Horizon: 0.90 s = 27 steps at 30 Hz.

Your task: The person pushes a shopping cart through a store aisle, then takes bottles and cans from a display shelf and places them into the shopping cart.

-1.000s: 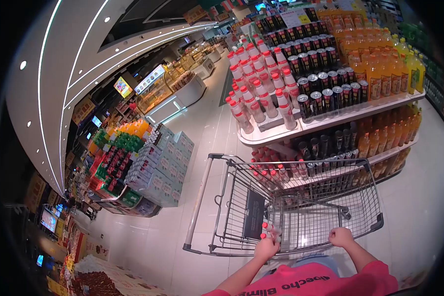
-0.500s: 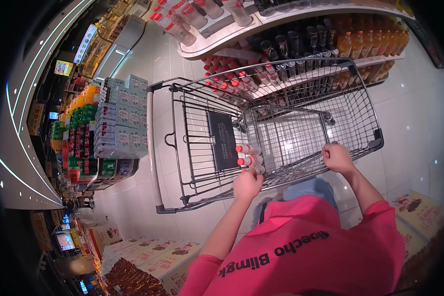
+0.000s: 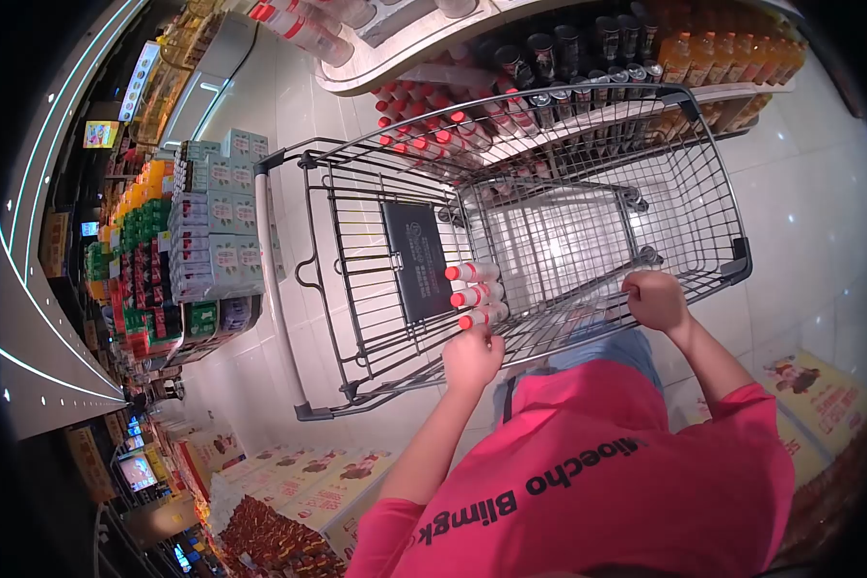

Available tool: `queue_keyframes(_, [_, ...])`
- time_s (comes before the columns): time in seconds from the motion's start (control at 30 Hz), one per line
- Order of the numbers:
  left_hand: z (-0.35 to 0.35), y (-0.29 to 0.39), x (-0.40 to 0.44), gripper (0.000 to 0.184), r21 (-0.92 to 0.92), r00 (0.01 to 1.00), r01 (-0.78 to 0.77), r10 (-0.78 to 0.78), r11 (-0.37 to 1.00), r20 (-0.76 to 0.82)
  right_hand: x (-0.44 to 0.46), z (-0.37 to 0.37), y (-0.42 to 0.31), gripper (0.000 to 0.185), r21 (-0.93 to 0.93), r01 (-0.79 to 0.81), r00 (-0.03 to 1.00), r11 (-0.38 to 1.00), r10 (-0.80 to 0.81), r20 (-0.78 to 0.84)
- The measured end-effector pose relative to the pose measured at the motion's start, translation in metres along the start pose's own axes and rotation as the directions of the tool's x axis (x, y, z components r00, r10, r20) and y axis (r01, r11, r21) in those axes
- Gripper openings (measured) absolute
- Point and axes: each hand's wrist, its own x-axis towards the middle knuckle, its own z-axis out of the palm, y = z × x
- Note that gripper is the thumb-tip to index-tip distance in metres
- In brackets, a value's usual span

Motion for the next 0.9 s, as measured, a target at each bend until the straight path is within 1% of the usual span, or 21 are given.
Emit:
queue_keyframes(0.1, [-0.002,0.002,0.0,0.02,0.012,1.0,0.003,-0.003,1.0,-0.004,0.005,-0.012,-0.011,0.012,-0.009,-0.186,0.963,0.983,0.184,0.197])
queue_keyframes(0.2, [-0.004,0.004,0.001,0.02,0.024,0.999,0.019,-0.019,1.0,0.026,0.008,-0.013,-0.011,0.014,-0.065,-0.249,0.923,0.966,0.257,0.286])
queue_keyframes(0.3, [0.001,-0.001,0.002,0.019,-0.01,0.999,0.013,-0.013,1.0,0.029,0.011,-0.016,-0.015,0.015,-0.072,-0.281,0.903,0.957,0.289,0.318])
queue_keyframes(0.33, [0.0,0.0,0.002,0.019,-0.013,0.999,0.029,-0.028,1.0,0.044,0.01,-0.013,-0.013,0.015,-0.051,-0.286,0.911,0.957,0.288,0.296])
queue_keyframes(0.37, [-0.001,0.001,0.003,0.019,-0.015,0.997,0.048,-0.047,0.999,0.058,0.01,-0.014,-0.011,0.015,-0.061,-0.29,0.904,0.955,0.294,0.31])
queue_keyframes(0.43, [-0.003,0.003,0.004,0.019,0.009,0.999,0.039,-0.039,0.999,0.036,0.013,-0.016,-0.015,0.014,-0.069,-0.306,0.887,0.95,0.31,0.343])
queue_keyframes(0.47, [-0.002,0.002,0.002,0.018,0.017,0.999,0.038,-0.038,0.999,0.034,0.011,-0.013,-0.012,0.014,-0.044,-0.294,0.898,0.955,0.291,0.33])
queue_keyframes(0.6, [-0.001,0.0,0.002,0.019,0.013,0.999,0.038,-0.039,0.999,0.032,0.01,-0.01,-0.008,0.012,-0.079,-0.249,0.896,0.965,0.261,0.36])
queue_keyframes(0.67, [0.0,-0.001,0.001,0.02,0.023,0.995,0.06,-0.062,0.998,0.084,0.012,-0.012,-0.01,0.012,-0.07,-0.218,0.9,0.973,0.228,0.371])
queue_keyframes(0.73, [0.0,0.001,0.002,0.021,0.025,0.99,0.088,-0.091,0.996,0.112,0.011,-0.011,-0.007,0.013,-0.083,-0.226,0.886,0.971,0.24,0.396])
queue_keyframes(0.77, [0.0,0.0,0.002,0.022,0.038,0.985,0.099,-0.103,0.994,0.137,0.009,-0.007,-0.004,0.014,-0.085,-0.186,0.912,0.979,0.204,0.355])
queue_keyframes(0.8, [0.0,-0.001,0.004,0.023,0.025,0.987,0.098,-0.1,0.995,0.123,0.006,-0.002,0.001,0.015,-0.084,-0.163,0.923,0.983,0.182,0.338])
queue_keyframes(0.9, [-0.002,-0.001,0.002,0.025,0.019,0.983,0.078,-0.08,0.997,0.164,0.007,-0.008,-0.008,0.017,-0.094,-0.173,0.926,0.98,0.195,0.323])
